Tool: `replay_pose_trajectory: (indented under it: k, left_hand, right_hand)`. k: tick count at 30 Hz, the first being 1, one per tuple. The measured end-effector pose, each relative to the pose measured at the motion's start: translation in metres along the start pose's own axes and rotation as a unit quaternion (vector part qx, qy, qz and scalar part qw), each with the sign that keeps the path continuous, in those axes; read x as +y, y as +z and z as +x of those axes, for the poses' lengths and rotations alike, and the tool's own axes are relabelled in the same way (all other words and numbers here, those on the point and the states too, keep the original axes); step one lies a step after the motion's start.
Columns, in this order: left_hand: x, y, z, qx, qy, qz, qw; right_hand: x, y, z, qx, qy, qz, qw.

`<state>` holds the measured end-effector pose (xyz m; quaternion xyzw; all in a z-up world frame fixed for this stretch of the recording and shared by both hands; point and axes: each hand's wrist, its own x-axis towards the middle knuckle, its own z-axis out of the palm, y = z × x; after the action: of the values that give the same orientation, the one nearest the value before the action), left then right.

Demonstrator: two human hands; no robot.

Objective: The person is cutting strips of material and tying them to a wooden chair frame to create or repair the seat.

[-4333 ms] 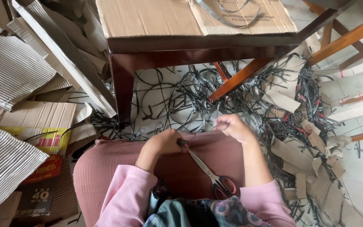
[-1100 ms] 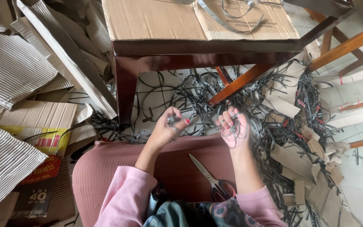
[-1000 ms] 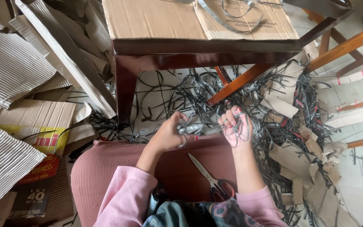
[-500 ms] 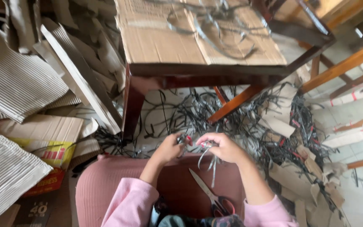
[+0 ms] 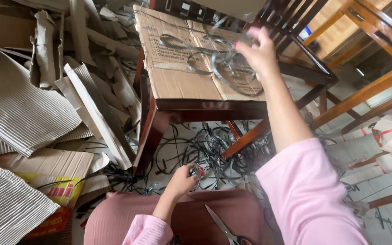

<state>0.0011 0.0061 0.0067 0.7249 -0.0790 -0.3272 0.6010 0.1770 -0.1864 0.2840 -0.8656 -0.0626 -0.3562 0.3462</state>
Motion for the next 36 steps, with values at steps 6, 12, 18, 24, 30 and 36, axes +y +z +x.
replay_pose_trajectory:
  k: [6, 12, 18, 24, 30, 36]
  left_hand:
    - [0.002, -0.007, -0.006, 0.016, 0.02, 0.015, 1.0]
    - [-0.02, 0.003, 0.019, 0.075, 0.085, -0.016, 0.993]
    - [-0.014, 0.008, 0.012, 0.075, 0.108, -0.036, 0.991]
    - [-0.039, 0.026, 0.031, 0.077, 0.175, -0.088, 0.978]
    - [-0.019, 0.029, 0.011, 0.016, 0.177, -0.239, 0.955]
    - [-0.028, 0.039, 0.015, -0.016, 0.202, -0.289, 0.936]
  right_hand:
    - [-0.036, -0.023, -0.079, -0.063, 0.154, 0.057, 0.984]
    - [-0.002, -0.082, -0.221, -0.221, 0.093, 0.18, 0.954]
    - [0.044, -0.105, -0.377, -0.566, 0.351, -0.216, 0.714]
    - [0.059, -0.122, -0.462, -0.561, 0.368, -0.288, 0.683]
    - [0.06, -0.125, -0.503, -0.491, 0.365, -0.325, 0.721]
    - [0.053, -0.12, -0.503, -0.457, 0.434, -0.269, 0.728]
